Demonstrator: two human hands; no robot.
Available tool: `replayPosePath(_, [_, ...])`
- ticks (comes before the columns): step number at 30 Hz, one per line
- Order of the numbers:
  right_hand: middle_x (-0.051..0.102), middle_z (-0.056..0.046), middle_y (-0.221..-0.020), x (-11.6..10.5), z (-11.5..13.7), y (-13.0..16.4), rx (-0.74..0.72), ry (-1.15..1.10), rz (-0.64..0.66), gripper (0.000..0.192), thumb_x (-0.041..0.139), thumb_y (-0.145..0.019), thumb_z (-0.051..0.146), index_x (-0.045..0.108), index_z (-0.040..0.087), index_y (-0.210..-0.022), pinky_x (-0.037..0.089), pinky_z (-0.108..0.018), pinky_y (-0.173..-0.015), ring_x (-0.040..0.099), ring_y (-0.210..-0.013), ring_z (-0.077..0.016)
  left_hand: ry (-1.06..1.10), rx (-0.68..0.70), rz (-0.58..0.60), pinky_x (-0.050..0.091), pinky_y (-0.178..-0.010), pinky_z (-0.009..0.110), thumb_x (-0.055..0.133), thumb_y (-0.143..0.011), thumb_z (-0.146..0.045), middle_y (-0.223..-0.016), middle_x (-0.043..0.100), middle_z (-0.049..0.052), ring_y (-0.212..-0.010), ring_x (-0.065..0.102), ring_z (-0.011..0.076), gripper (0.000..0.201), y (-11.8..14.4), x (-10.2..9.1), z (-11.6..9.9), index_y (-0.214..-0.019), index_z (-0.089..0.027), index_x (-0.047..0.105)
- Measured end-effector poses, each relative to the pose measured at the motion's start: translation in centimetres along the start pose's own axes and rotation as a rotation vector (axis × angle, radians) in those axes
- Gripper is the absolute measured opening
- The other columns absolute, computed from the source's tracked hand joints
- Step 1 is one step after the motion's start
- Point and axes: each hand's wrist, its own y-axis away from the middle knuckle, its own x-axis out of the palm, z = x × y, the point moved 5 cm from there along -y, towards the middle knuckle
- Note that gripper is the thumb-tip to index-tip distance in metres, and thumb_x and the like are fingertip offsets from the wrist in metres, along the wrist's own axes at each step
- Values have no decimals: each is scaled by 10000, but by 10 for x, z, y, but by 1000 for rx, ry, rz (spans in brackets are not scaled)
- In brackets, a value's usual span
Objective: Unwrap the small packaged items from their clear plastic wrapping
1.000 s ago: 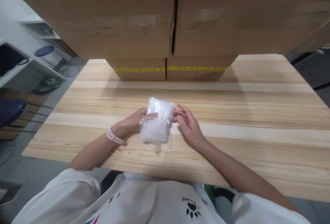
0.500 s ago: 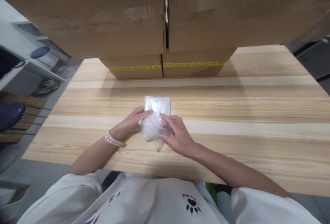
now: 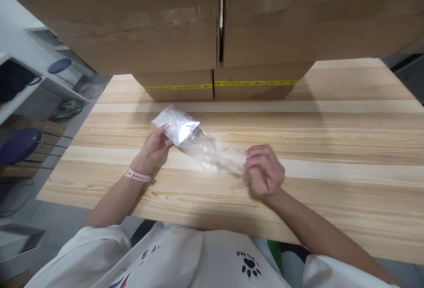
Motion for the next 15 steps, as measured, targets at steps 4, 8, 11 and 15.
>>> replayPosePath(4, [619, -74, -794, -13, -26, -16, 188, 81, -229, 169, 564, -856, 268, 607, 271, -693, 548, -497, -752, 642, -783, -277, 31, 5, 19, 638, -691, 236, 724, -877, -106, -844, 743, 41, -705, 691, 120, 100, 3, -1, 3, -948, -104, 654])
replayPosePath(8, [578, -89, -823, -36, -45, -36, 71, 17, -404, 146, 600, -873, 191, 622, 259, -746, 495, -493, -806, 610, -842, -289, 99, -16, 61, 660, -802, 286, 674, -929, -102, -958, 763, 80, -824, 731, 151, 129, 10, 5, 11, -1058, -110, 666])
replayPosePath(11, [592, -104, -983, -59, -42, -45, -108, 47, -510, 120, 629, -883, 159, 684, 263, -908, 446, -547, -938, 596, -1008, -355, 140, -59, 73, 666, -829, 309, 657, -944, -103, -1003, 770, 108, -863, 741, 171, 163, 19, 10, 19, -1107, -106, 665])
replayPosePath(15, [599, -84, -1117, -48, -18, -32, -109, 175, -331, 133, 587, -940, 262, 693, 328, -987, 400, -610, -1043, 553, -1169, -372, 91, -141, 133, 672, -838, 334, 724, -890, -104, -1011, 771, 113, -897, 749, 195, 174, 39, 19, 40, -1058, -104, 679])
